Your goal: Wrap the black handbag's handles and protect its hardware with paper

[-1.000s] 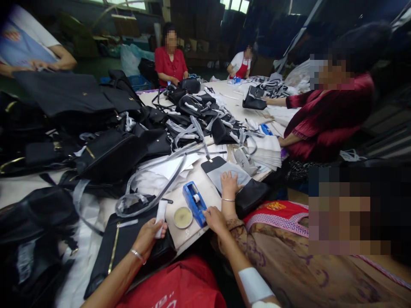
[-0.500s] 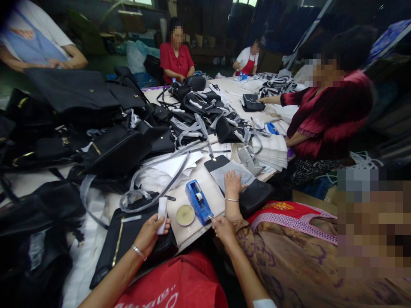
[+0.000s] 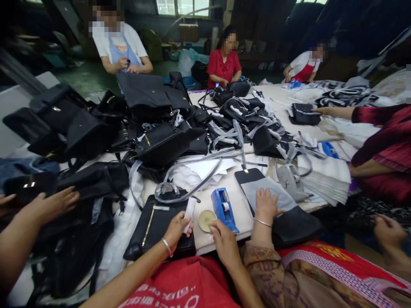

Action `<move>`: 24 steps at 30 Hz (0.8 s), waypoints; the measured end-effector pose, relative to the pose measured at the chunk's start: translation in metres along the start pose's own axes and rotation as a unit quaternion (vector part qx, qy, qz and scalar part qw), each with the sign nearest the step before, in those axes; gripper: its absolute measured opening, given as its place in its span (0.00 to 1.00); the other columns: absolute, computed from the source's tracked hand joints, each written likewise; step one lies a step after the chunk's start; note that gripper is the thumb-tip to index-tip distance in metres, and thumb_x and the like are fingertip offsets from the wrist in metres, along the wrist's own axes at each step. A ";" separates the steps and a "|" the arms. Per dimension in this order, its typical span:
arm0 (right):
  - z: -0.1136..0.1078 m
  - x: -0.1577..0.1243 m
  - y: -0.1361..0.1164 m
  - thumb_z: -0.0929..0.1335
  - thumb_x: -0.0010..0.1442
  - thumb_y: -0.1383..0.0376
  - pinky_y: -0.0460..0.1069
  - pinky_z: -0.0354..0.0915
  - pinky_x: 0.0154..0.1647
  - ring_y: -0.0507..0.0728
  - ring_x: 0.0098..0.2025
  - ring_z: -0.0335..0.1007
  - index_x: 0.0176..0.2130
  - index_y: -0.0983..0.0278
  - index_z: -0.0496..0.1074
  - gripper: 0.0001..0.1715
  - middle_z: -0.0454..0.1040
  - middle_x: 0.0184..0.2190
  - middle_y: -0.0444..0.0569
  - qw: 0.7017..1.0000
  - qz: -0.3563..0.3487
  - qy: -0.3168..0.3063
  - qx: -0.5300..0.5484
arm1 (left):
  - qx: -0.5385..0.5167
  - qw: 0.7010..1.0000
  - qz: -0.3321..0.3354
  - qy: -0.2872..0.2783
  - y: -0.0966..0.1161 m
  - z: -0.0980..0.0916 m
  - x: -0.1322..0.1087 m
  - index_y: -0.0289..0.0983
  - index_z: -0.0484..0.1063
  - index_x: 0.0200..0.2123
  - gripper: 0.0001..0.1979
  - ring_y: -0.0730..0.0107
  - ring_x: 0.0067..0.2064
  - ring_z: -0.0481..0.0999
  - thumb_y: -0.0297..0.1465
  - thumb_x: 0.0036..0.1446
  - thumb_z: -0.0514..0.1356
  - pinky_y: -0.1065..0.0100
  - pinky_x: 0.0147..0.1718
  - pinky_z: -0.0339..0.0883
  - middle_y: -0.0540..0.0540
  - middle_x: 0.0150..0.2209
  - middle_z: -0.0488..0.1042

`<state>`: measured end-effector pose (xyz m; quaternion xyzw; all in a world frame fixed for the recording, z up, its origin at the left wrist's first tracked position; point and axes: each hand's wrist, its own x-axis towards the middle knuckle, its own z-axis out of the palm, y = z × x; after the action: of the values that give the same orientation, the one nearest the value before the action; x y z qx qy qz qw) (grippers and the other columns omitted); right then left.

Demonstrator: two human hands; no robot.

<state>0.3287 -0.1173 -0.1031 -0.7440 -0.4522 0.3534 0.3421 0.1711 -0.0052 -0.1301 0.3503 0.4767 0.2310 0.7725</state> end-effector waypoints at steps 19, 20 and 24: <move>0.027 0.076 -0.028 0.62 0.55 0.69 0.46 0.57 0.33 0.55 0.31 0.66 0.44 0.60 0.65 0.15 0.69 0.26 0.42 0.975 -0.130 -0.149 -0.100 | 0.011 0.999 0.013 -0.050 -0.008 -0.002 0.001 0.37 0.60 0.37 0.16 0.76 0.21 0.69 0.38 0.50 0.60 0.75 0.18 0.59 0.52 0.24 0.70; 0.028 0.078 -0.026 0.62 0.55 0.69 0.46 0.57 0.32 0.55 0.30 0.66 0.46 0.60 0.63 0.17 0.69 0.24 0.41 0.978 -0.116 -0.148 -0.089 | 0.013 0.999 0.013 -0.040 -0.007 -0.001 0.003 0.37 0.60 0.36 0.17 0.76 0.19 0.68 0.41 0.51 0.60 0.76 0.17 0.58 0.52 0.23 0.70; 0.035 0.083 -0.012 0.65 0.55 0.63 0.47 0.59 0.29 0.55 0.26 0.67 0.48 0.61 0.59 0.21 0.68 0.23 0.40 0.991 -0.046 -0.120 0.021 | -0.012 1.000 -0.001 0.010 -0.003 0.004 0.010 0.38 0.58 0.32 0.19 0.77 0.15 0.63 0.48 0.52 0.57 0.76 0.13 0.54 0.54 0.19 0.67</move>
<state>0.3227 -0.0300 -0.1291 -0.6672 -0.5166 0.4332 0.3167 0.1791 -0.0015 -0.1373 0.3387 0.4819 0.2395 0.7718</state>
